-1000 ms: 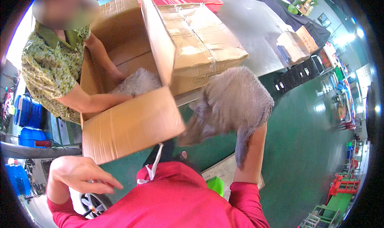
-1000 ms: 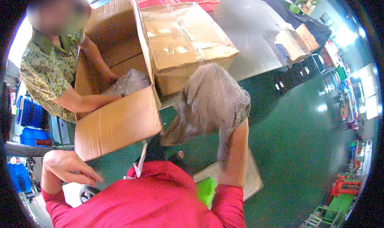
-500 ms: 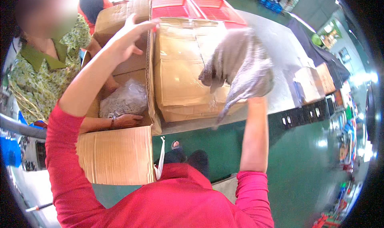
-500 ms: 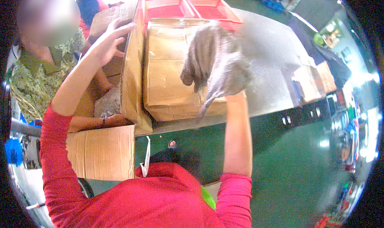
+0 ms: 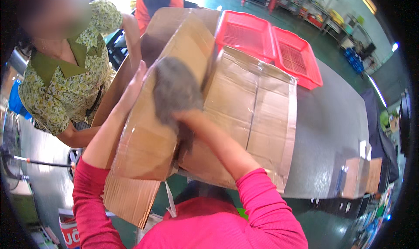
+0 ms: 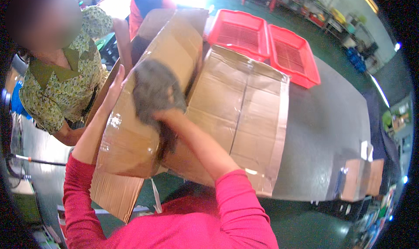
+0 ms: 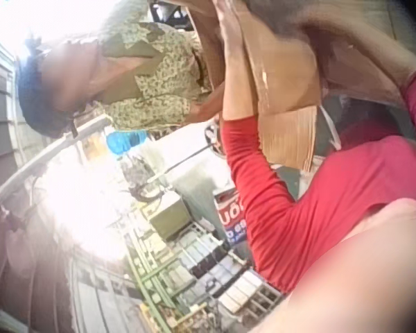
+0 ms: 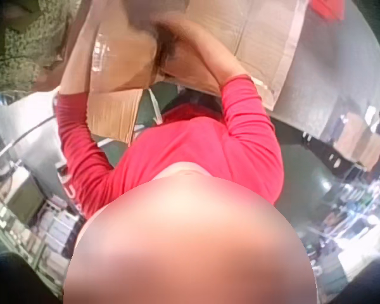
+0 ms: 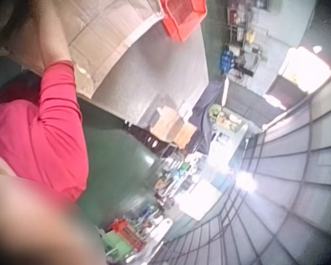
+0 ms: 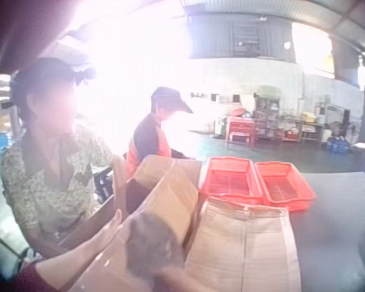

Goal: The person walks through a workshop, wets a cloth at an outdoor tap, then wipes the inside of a cardboard box and the interior of red plastic baskets with the damp cloth. The person handles the cloth and baskets directly by hand.

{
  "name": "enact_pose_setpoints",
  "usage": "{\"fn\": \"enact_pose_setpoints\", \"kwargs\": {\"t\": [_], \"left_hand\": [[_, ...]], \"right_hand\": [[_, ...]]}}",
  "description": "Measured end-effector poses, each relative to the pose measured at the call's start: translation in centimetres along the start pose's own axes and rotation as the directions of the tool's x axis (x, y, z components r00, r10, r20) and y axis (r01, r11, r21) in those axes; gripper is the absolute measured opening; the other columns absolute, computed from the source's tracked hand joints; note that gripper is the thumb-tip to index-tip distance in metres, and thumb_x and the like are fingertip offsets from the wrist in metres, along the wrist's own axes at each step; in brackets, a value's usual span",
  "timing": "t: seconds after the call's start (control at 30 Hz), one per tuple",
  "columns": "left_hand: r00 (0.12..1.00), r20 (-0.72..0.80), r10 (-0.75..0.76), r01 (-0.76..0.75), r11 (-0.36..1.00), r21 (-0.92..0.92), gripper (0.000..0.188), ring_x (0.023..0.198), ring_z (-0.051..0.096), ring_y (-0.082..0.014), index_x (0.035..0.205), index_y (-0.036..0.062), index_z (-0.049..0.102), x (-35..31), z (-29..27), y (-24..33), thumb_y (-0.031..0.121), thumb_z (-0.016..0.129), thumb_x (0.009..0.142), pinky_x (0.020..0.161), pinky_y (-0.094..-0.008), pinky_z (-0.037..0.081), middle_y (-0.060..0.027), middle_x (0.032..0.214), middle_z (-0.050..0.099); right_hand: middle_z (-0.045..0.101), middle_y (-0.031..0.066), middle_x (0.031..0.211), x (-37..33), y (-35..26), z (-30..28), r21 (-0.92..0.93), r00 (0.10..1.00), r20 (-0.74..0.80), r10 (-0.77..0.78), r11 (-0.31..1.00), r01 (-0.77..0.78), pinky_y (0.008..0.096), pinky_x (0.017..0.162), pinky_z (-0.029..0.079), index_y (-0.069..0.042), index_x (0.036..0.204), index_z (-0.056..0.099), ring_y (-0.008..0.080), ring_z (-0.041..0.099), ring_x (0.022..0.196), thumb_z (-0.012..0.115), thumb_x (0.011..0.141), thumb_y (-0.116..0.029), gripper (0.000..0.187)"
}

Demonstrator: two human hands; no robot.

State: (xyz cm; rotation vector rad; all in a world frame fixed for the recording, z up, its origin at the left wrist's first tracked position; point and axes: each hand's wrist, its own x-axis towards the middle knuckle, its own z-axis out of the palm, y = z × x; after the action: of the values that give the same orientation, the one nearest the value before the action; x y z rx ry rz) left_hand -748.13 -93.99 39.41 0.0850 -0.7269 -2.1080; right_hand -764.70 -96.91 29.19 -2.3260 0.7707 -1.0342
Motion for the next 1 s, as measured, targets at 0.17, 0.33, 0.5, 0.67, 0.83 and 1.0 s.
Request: {"fn": "enact_pose_setpoints", "kwargs": {"t": [0.17, 0.33, 0.5, 0.67, 0.83, 1.0], "left_hand": [[0.784, -0.577, 0.230, 0.319, 0.649, 0.691, 0.064, 0.135, 0.025, -0.0154, 0.147, 0.0066, 0.018, -2.0, 4.1, -1.8, 0.030, 0.046, 0.094, 0.110, -0.0291, 0.019, -0.0065, 0.148, 0.026], [0.631, -0.675, 0.382, 0.402, 0.583, 0.706, 0.064, 0.131, 0.032, -0.0144, 0.144, 0.0030, 0.025, -2.6, 6.5, -3.9, 0.037, 0.046, 0.095, 0.108, -0.0286, 0.023, -0.0061, 0.144, 0.034], [0.496, -0.759, 0.421, 0.096, 0.842, 0.530, 0.065, 0.126, 0.038, -0.0155, 0.140, 0.0019, 0.033, -3.5, 6.4, -5.7, 0.046, 0.043, 0.093, 0.107, -0.0306, 0.027, -0.0069, 0.140, 0.040], [0.598, -0.610, 0.521, 0.064, 0.727, 0.684, 0.066, 0.131, 0.031, -0.0156, 0.143, 0.0030, 0.025, -4.6, 7.4, -5.5, 0.034, 0.047, 0.089, 0.109, -0.0300, 0.022, -0.0081, 0.144, 0.032], [0.736, -0.498, 0.459, 0.141, 0.615, 0.776, 0.072, 0.136, 0.024, -0.0156, 0.147, 0.0041, 0.017, -3.2, 7.5, -5.5, 0.022, 0.051, 0.086, 0.111, -0.0293, 0.017, -0.0094, 0.149, 0.025], [0.792, -0.461, 0.400, 0.115, 0.645, 0.756, 0.084, 0.137, 0.023, -0.0156, 0.148, 0.0037, 0.015, -2.1, 8.5, -5.4, 0.006, 0.049, 0.071, 0.111, -0.0285, 0.015, -0.0105, 0.149, 0.025]], "right_hand": [[0.051, 0.0122, 0.126, 9.1, 6.6, -2.3, 0.361, 0.984, -0.152, 0.096, 0.932, -0.036, 0.0379, 0.105, 0.032, -0.009, 0.128, 0.047, 0.0286, 0.047, 0.119, 0.047, 0.082, -0.038, 0.054], [0.053, 0.0098, 0.124, 6.6, 2.3, -2.7, 0.991, 0.961, 0.046, 0.272, 0.111, -0.078, 0.0377, 0.104, 0.034, -0.008, 0.124, 0.049, 0.0267, 0.048, 0.117, 0.036, 0.095, -0.039, 0.045], [0.050, 0.0117, 0.127, -4.1, -5.2, 0.7, 0.084, 0.884, 0.008, -0.467, 0.882, 0.465, 0.0369, 0.104, 0.032, -0.009, 0.126, 0.048, 0.0262, 0.045, 0.119, 0.041, 0.093, -0.034, 0.042], [0.047, 0.0136, 0.129, -1.0, -1.3, 2.1, -0.053, 0.764, -0.069, -0.642, 0.767, 0.639, 0.0360, 0.105, 0.031, -0.009, 0.128, 0.047, 0.0258, 0.042, 0.120, 0.046, 0.092, -0.028, 0.041], [0.044, 0.0139, 0.132, 5.9, -0.2, -1.2, -0.133, 0.824, -0.102, -0.558, 0.828, 0.544, 0.0354, 0.106, 0.029, -0.009, 0.130, 0.045, 0.0254, 0.040, 0.122, 0.049, 0.091, -0.025, 0.043], [0.042, 0.0132, 0.134, 11.6, 4.4, -2.4, 0.008, 0.991, -0.109, -0.083, 0.996, 0.084, 0.0351, 0.107, 0.026, -0.007, 0.132, 0.042, 0.0251, 0.037, 0.125, 0.051, 0.091, -0.024, 0.046]]}}
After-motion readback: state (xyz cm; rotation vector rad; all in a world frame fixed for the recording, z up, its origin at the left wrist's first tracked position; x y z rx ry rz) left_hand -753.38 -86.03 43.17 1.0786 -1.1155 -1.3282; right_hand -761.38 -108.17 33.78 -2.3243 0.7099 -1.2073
